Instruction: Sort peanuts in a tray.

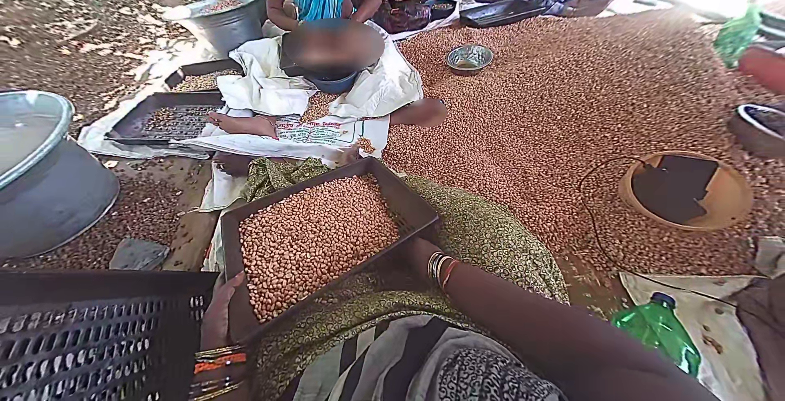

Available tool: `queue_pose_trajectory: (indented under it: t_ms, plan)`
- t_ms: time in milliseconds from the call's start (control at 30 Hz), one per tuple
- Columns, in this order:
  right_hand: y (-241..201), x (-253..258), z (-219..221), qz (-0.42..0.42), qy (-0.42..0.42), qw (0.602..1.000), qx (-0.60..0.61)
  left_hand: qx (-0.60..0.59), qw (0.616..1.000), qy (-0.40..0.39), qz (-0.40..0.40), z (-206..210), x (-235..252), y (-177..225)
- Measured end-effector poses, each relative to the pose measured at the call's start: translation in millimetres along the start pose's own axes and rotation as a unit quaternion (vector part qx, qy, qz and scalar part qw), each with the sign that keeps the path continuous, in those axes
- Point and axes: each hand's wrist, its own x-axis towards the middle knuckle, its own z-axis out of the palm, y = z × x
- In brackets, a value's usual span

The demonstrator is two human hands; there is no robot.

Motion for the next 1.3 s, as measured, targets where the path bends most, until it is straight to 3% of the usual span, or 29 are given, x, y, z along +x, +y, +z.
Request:
queue_pose_trajectory:
  t_ms: [467, 900, 1033, 1300]
  plan:
    - [6.9, 4.9, 2.3, -0.01, 0.011, 1.0, 0.024, 0.01, 1.0, -0.007, -0.003, -4.4, 5.0, -2.8]
    - [-8.4, 8.2, 6.1, 0.034, -0.001, 0.999, -0.006, -0.059, 0.998, -0.026, 0.018, -7.7, 4.8, -7.6]
    - [-9.4, 6.2, 4.9, 0.041, 0.003, 0.999, 0.019, -0.012, 1.0, -0.007, 0.0, -1.2, 0.9, -2.6]
    - [15.5, -15.0, -27.8, -0.071, -0.032, 0.996, -0.04, -0.018, 0.999, -0.032, -0.001, -3.5, -0.1, 1.0]
